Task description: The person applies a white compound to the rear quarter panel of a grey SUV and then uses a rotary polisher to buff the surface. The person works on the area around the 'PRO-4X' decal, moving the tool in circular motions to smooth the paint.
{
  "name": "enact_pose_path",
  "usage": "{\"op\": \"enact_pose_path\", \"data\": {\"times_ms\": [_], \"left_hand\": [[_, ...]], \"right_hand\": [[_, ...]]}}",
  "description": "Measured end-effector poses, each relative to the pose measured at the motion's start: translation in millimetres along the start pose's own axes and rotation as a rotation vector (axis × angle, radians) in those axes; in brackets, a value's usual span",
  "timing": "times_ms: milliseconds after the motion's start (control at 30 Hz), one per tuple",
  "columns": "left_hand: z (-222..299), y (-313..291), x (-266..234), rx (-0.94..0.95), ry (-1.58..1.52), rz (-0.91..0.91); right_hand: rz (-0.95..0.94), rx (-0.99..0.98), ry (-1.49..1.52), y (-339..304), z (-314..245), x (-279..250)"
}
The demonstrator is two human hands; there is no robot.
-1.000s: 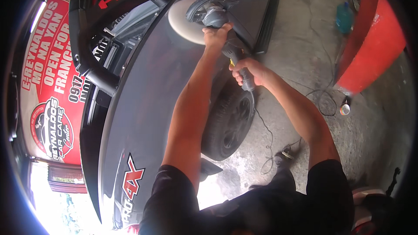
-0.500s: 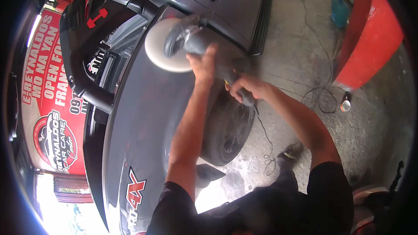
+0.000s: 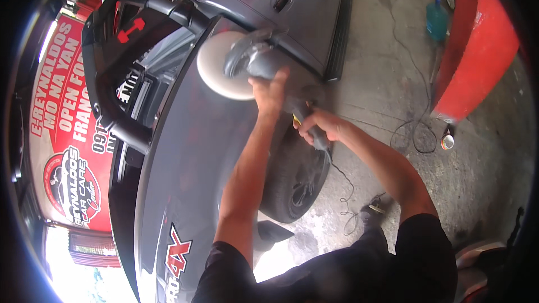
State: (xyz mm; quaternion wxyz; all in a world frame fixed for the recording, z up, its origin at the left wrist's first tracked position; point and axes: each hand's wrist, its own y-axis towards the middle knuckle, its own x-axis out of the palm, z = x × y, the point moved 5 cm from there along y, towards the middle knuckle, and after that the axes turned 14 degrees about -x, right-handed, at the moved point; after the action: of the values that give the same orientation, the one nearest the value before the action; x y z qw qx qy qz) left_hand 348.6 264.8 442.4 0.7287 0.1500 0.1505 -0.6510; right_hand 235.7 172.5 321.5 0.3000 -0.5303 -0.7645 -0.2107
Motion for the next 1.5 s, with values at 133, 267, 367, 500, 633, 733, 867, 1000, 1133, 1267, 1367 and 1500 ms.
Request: {"op": "enact_pose_path", "data": {"times_ms": [133, 267, 367, 500, 633, 733, 867, 1000, 1133, 1267, 1367, 1500], "left_hand": [[21, 45, 2, -0.042, 0.038, -0.061], [27, 20, -15, -0.114, -0.034, -0.078], [10, -35, -42, -0.053, -0.115, 0.033], [-11, -122, -112, -0.117, -0.336, 0.147], [-33, -194, -192, -0.158, -0.623, 0.188], [-44, -256, -253, -0.078, -0.73, 0.361], [-78, -326, -315, 0.0, -0.717, 0.398], [-142, -393, -365, 0.021, -0.59, 0.377], [-148, -445, -386, 0.106, -0.388, 0.257], [-149, -444, -390, 0.162, -0.36, 0.055], [-134, -446, -384, 0.272, -0.298, 0.002], [-104, -453, -370, 0.383, -0.273, -0.056]], "right_hand": [[0.014, -0.037, 0.07, 33, -20, 14], [0.032, -0.016, 0.001, 15, -28, 31], [-0.019, 0.028, -0.153, -23, -13, 45], [-0.115, 0.047, -0.325, -70, -2, 101], [-0.206, 0.091, -0.487, -100, 29, 169], [-0.373, 0.074, -0.677, -116, 55, 223], [-0.569, -0.182, -0.893, -145, 110, 277], [-0.618, -0.361, -0.862, -189, 195, 315], [-0.378, -0.538, -0.887, -239, 264, 331], [-0.249, -0.569, -0.78, -270, 275, 340], [-0.17, -0.651, -0.789, -280, 271, 343], [-0.173, -0.661, -0.79, -285, 250, 342]]}}
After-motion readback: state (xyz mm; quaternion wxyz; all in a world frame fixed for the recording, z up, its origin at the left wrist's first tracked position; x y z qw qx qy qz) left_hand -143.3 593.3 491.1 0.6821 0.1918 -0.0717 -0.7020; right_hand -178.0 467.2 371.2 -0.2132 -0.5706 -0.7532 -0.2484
